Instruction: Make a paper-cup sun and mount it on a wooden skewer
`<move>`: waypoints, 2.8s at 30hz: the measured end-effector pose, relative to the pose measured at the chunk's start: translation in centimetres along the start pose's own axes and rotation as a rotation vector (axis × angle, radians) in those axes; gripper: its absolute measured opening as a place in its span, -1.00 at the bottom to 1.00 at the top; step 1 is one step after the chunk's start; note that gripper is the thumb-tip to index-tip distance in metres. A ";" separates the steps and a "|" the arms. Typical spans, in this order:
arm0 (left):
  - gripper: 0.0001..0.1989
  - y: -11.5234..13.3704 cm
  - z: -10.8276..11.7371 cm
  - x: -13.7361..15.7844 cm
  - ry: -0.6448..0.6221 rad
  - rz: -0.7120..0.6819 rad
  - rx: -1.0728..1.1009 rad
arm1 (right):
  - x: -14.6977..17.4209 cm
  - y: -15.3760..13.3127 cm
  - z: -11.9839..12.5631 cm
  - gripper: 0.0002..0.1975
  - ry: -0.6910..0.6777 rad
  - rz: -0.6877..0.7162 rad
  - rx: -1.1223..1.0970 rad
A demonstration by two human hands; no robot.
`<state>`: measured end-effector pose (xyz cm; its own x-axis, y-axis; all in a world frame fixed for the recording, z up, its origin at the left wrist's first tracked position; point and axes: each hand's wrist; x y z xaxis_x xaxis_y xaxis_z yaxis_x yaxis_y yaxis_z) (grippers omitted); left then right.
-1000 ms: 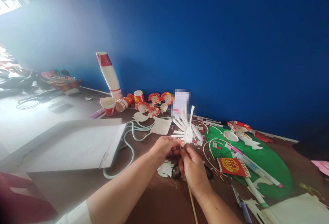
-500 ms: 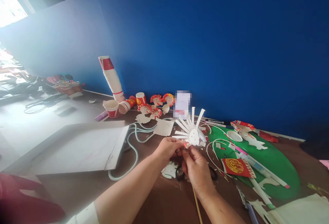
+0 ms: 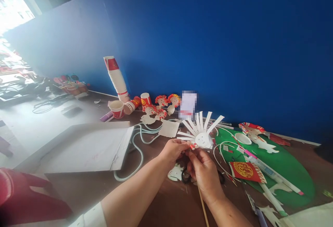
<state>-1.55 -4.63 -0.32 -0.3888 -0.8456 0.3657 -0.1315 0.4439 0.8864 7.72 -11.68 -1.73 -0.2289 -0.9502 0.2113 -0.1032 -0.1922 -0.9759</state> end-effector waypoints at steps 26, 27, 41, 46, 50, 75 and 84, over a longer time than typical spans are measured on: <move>-0.60 0.5 0.6 0.2 -0.144 0.062 0.126 | -0.4 -0.3 0.2 -0.74 0.040 0.034 -0.131; -0.62 0.6 0.6 0.2 -0.143 0.062 0.115 | -0.4 -0.4 0.3 -0.75 0.039 0.031 -0.128; -0.64 0.4 0.1 0.2 -0.062 0.072 0.007 | -0.4 -0.1 0.7 -0.74 0.017 0.007 -0.044; -0.72 0.3 0.2 0.1 -0.080 0.036 -0.022 | -0.3 -0.1 0.7 -0.75 0.029 0.053 0.103; -0.81 0.0 0.3 -0.4 -0.052 0.003 -0.098 | -0.6 0.5 1.1 -0.67 0.036 0.108 0.316; -0.86 -0.3 -0.1 -0.1 -0.095 -0.073 0.208 | -0.2 -0.3 0.4 -0.71 -0.086 0.046 0.042; -0.79 0.3 -0.2 0.4 -0.120 -0.034 0.255 | -0.4 0.0 0.8 -0.73 -0.163 0.022 -0.036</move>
<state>-1.59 -4.94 0.14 -0.4829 -0.8272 0.2871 -0.3661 0.4886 0.7920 8.55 -11.46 -1.85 -0.0714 -0.9819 0.1754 -0.1354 -0.1647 -0.9770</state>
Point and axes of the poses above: each hand's wrist, its own x-axis away from the middle knuckle, its own z-axis out of the back of the hand, y = z × x, and after that the axes turned 4 degrees about -y, right-handed
